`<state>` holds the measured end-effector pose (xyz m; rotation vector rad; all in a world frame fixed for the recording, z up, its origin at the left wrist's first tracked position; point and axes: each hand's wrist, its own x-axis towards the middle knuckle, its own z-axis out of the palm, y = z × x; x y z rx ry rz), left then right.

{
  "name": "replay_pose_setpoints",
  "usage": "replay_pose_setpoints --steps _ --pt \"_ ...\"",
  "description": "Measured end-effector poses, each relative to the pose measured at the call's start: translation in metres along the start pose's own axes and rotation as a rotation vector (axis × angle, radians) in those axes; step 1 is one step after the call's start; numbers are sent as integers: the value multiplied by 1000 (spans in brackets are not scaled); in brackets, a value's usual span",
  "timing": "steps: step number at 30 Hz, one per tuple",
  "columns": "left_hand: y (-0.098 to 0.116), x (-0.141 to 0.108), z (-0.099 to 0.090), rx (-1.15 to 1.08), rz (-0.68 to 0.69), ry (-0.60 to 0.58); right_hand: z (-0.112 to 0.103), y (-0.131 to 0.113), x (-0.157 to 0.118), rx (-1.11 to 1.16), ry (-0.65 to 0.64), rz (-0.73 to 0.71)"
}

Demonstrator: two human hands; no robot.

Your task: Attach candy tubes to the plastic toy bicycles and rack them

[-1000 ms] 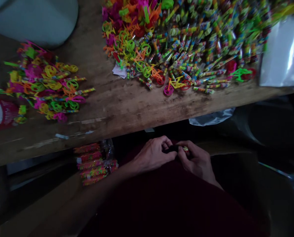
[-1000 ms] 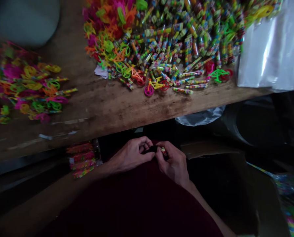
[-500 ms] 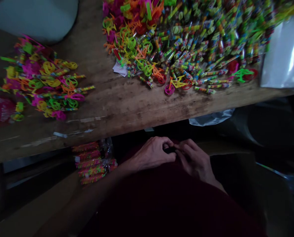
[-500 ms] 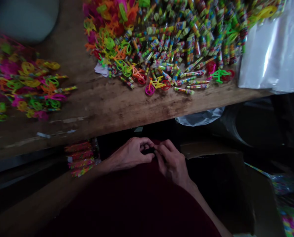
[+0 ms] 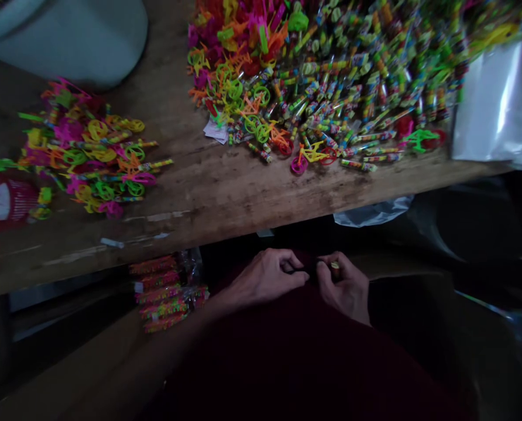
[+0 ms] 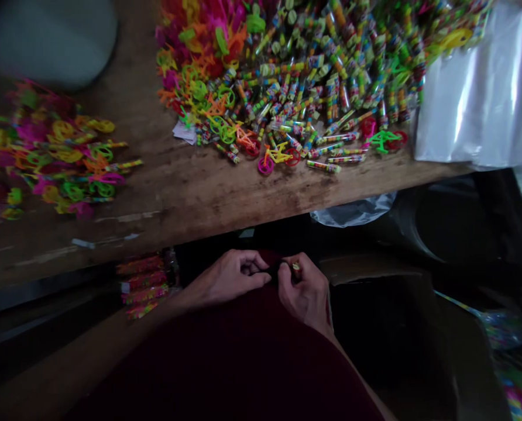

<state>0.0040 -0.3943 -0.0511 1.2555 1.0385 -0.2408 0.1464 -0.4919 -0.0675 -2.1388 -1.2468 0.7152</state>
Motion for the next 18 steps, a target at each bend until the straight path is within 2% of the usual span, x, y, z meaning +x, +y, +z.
replay_pose_setpoints --steps 2,3,7,10,12,16,18 --pt "-3 7 0 -78 -3 -37 1 0 4 10 -66 58" --pt "-6 10 0 -115 -12 -46 0 1 6 30 -111 38" --pt "-14 17 3 -236 -61 -64 -9 1 16 127 -353 -227" --pt "-15 19 0 -274 -100 -108 -16 4 18 68 -491 -316" --pt "-13 22 -4 -268 -113 -138 -18 7 17 18 -497 -347" --pt "-4 31 -16 -272 -62 -332 -19 8 13 -26 -400 -372" --pt "-1 34 -22 -255 -63 -392 -20 7 13 -54 -375 -370"
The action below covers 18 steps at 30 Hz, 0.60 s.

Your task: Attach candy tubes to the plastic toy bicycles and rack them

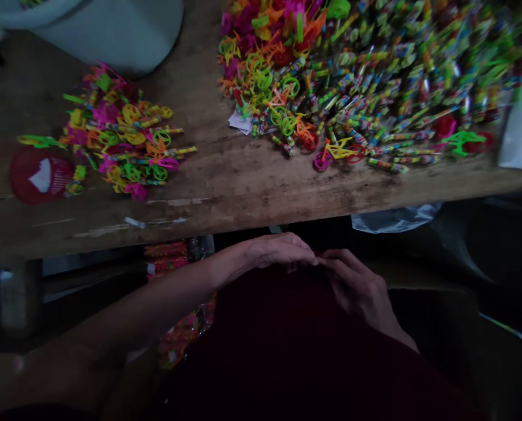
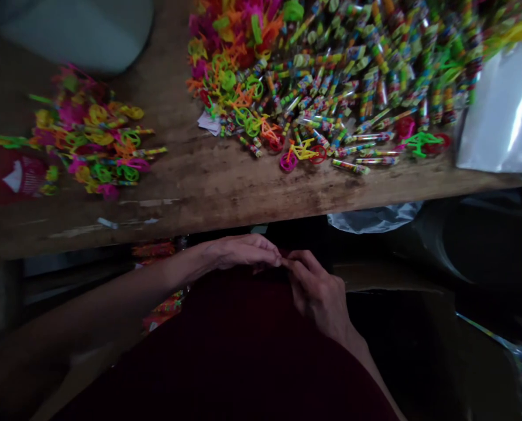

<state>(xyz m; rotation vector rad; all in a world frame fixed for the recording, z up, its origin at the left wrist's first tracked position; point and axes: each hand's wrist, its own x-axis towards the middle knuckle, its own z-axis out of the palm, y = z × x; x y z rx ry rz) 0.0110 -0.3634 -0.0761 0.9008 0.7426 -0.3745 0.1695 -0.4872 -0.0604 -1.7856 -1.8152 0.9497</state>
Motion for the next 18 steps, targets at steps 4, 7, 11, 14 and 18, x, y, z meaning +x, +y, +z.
replay_pose_setpoints --steps 4,7,11,14,18 --pt "2 -1 -3 33 -39 -49 -2 -4 0 -14 -62 -16" --pt "2 0 0 108 -12 -39 1 -6 -2 18 11 -6" --pt "-1 0 7 239 79 94 10 -6 -2 49 173 17" --pt "-4 -8 14 272 100 149 14 -7 -2 83 314 102" --pt "-6 -22 22 249 38 249 18 -8 -2 184 349 324"
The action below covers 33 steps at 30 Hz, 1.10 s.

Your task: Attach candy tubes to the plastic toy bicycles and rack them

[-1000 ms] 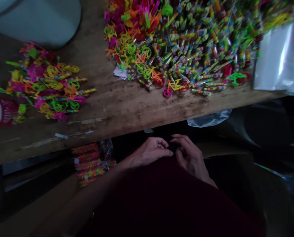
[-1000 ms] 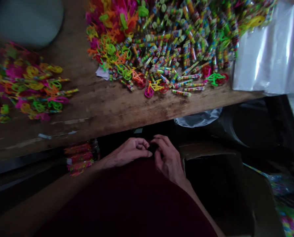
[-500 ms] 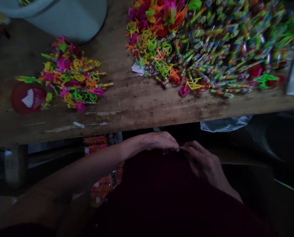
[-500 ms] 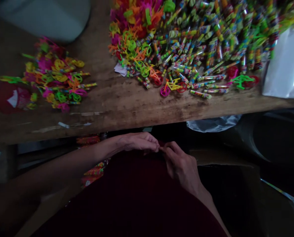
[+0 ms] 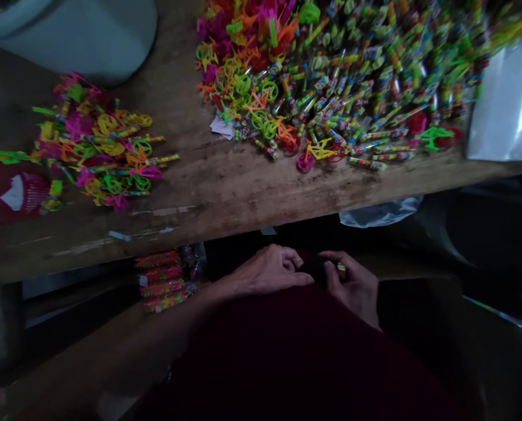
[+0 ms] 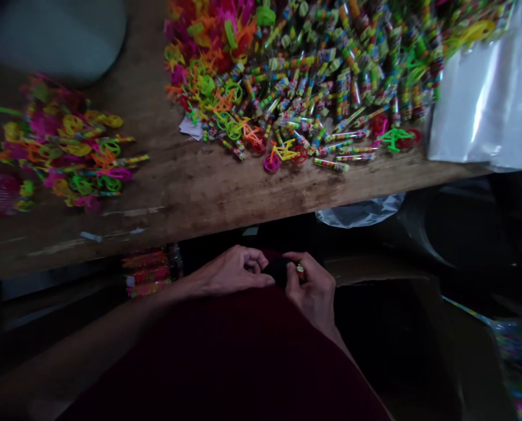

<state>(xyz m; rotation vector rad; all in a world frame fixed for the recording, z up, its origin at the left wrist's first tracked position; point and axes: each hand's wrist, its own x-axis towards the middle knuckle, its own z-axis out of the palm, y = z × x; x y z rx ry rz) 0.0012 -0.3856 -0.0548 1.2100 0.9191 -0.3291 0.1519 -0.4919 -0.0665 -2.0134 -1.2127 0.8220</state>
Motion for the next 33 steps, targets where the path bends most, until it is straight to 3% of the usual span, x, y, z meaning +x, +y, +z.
replay_pose_setpoints --steps 4,6,8,13,15,18,22,25,28,31,33 --pt "2 -6 1 -11 -34 0 2 4 2 156 -31 261" --pt "1 -5 0 -9 -35 -11 1 7 4 195 -58 302" --pt "-2 -2 1 -44 -32 -33 -3 8 7 177 -138 234" --pt "-16 9 9 -147 1 -3 -16 4 12 93 -349 -135" --pt "-18 11 8 -179 -2 -25 -18 2 13 77 -361 -214" --pt "-12 10 0 -228 -31 -139 -16 2 12 83 -277 -213" --pt "-4 5 -10 -282 -77 -226 -12 4 16 128 -257 -23" --pt "-5 3 -8 -343 -81 -199 -18 3 23 248 -417 189" --pt "-9 0 -4 -352 -67 -197 -36 7 30 448 -568 277" --pt "-11 -1 -2 -375 -42 -186 -57 19 30 544 -484 385" --pt "-11 -1 -2 -394 -33 -175 -68 27 24 460 -445 451"
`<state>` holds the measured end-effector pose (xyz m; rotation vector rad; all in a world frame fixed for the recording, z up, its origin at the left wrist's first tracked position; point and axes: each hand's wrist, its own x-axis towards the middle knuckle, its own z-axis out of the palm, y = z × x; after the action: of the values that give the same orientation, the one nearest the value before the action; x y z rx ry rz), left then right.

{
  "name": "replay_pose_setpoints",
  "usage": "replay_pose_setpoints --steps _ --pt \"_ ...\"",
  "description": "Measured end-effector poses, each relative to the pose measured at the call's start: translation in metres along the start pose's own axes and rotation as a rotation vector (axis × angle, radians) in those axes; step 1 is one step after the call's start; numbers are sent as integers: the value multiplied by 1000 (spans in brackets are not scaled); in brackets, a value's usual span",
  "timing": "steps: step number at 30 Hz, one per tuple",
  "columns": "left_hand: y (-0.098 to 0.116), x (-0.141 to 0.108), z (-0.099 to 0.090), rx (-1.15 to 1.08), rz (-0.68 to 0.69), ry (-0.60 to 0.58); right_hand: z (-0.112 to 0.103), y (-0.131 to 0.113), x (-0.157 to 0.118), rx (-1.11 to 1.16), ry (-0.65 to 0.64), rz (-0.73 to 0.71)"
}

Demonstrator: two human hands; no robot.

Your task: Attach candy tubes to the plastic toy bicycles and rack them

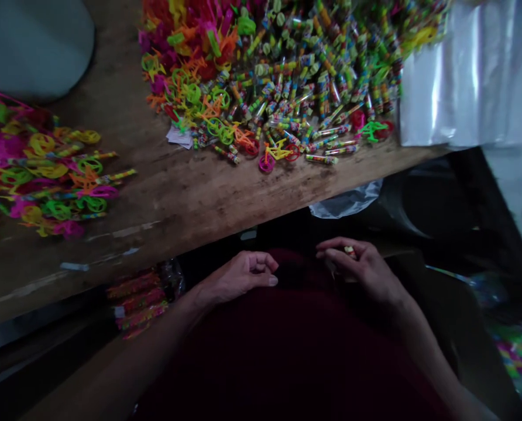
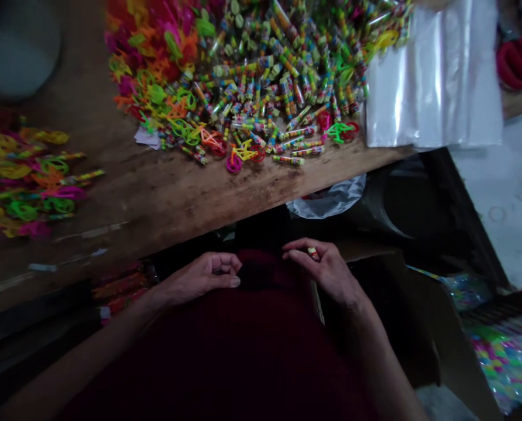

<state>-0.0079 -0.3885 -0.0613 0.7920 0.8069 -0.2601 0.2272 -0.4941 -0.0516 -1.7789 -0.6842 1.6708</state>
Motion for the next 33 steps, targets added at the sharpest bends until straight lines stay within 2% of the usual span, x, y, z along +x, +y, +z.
replay_pose_setpoints --steps 3,7,11,16,22,26,30,33 --pt "0 2 -1 -7 7 -21 -2 6 -12 -189 -34 21" --pt "7 8 -5 69 -76 -87 9 4 -20 -312 -42 -124" --pt "27 14 -7 211 -203 -192 16 4 -20 -417 -100 -219" --pt "50 23 -2 381 -283 -235 19 2 -22 -525 -89 -200" --pt "54 40 -3 483 -451 -296 21 -8 -28 -686 -209 -160" --pt "53 38 -3 401 -428 -297 21 -5 -27 -624 -182 -190" --pt "44 25 -3 217 -315 -207 24 4 -18 -316 -144 -131" --pt "33 20 -4 96 -262 -123 25 6 -11 -167 -137 -163"
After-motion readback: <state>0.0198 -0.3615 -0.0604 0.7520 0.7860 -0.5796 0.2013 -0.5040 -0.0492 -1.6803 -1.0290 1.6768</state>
